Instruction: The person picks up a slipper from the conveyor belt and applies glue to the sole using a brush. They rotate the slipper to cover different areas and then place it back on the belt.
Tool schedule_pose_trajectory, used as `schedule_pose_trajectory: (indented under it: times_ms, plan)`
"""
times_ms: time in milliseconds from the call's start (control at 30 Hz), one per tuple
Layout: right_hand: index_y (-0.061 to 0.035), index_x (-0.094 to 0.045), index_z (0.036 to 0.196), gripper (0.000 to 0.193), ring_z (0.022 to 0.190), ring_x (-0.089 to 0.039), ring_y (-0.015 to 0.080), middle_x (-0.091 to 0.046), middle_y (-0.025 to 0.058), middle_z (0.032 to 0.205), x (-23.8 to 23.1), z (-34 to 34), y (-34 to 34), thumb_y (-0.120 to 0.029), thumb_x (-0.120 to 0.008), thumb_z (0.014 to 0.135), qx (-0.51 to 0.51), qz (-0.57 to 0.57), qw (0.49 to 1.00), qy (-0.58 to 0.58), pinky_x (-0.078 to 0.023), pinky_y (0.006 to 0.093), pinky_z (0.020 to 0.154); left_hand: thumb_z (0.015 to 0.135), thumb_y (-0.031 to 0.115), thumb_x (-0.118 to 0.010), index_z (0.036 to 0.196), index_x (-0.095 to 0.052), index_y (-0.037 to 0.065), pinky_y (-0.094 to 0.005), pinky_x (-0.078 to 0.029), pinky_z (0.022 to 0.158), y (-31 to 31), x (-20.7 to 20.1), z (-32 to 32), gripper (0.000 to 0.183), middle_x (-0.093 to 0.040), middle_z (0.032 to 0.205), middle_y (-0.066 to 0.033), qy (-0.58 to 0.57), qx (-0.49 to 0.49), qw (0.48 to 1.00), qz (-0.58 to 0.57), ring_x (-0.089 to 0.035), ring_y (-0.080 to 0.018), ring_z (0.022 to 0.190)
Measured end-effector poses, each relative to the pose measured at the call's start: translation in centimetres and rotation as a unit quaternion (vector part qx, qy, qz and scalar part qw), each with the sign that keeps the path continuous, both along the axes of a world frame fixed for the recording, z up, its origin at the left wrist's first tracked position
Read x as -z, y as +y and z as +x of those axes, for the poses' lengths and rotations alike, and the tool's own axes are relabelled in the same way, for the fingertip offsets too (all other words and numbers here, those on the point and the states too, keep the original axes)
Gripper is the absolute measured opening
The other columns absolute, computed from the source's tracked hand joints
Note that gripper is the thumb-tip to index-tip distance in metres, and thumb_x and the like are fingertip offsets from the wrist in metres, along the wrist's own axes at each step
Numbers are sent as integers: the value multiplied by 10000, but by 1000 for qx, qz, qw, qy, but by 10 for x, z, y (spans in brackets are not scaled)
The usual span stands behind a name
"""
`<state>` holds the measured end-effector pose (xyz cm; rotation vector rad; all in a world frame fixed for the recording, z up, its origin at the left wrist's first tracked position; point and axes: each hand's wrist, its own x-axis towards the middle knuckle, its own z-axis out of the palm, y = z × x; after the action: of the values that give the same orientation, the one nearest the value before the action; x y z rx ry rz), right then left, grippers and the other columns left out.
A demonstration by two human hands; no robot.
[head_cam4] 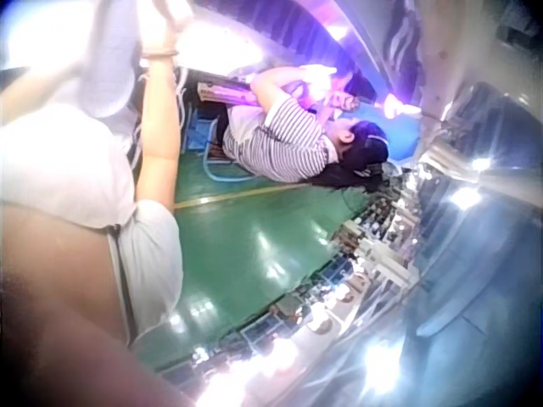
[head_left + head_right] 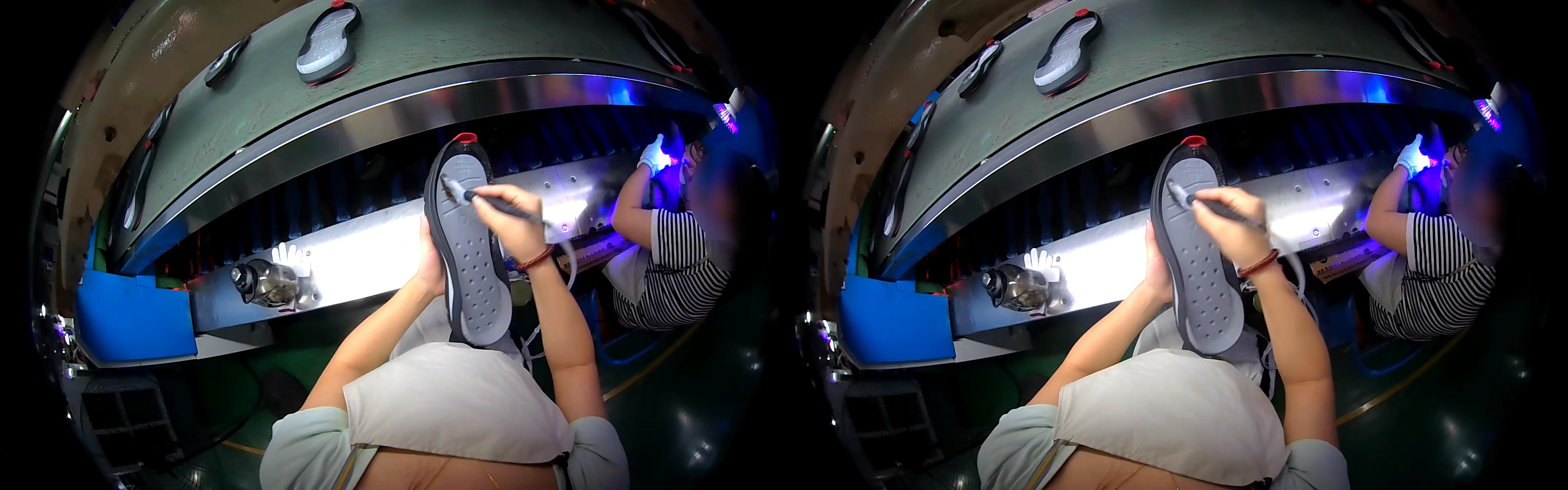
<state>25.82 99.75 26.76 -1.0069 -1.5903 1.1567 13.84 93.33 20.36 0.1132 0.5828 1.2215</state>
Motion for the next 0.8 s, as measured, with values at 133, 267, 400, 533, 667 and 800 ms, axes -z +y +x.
schedule_pose_trajectory:
  times_ms: [133,267,400,533,667,800]
  plan:
    - [-1,-597,730,144,710,-576,238,-588,132,743,3,-2,-45,-32,-621,592,-84,272,952,-114,-451,302,662,707,693,-214,1144,-385,39,-361,-400,813,-2,-11,-18,805,-476,1057,-121,-57,1,998,20,-487,-239,934]
    - [-16,-605,741,159,704,-582,224,-599,105,709,-9,19,-69,-72,-620,593,-263,124,954,-79,-448,291,658,723,681,-182,1180,-363,74,-354,-397,820,-9,-21,-46,780,-469,1078,-106,55,-81,993,61,-480,-224,950]
    - [14,-603,786,120,648,-560,97,-601,74,713,-37,19,-27,-14,-595,669,-208,3,977,38,-438,200,584,735,670,-165,1174,-373,82,-341,-406,806,-14,-27,-40,763,-477,1064,-92,32,-45,996,70,-488,-207,931]
    - [13,-602,801,113,636,-556,90,-602,68,723,-52,-7,0,-30,-582,698,-112,29,992,53,-439,185,571,728,677,-173,1173,-368,77,-332,-404,807,-10,-39,-22,771,-475,1063,-94,13,-38,997,72,-485,-204,931]
    - [19,-613,768,159,665,-575,149,-605,111,733,-56,-10,-12,-36,-643,622,-331,133,931,73,-447,239,631,702,701,-202,1218,-309,65,-344,-349,876,-8,-57,-27,826,-403,1170,-116,31,-95,990,96,-421,-221,1037]
    - [27,-597,832,141,625,-565,105,-606,86,747,-52,-3,-6,5,-582,694,-217,-12,970,107,-444,180,549,726,678,-198,1217,-305,63,-341,-340,878,-8,-60,-35,794,-401,1166,-106,66,-112,986,109,-421,-227,1027]
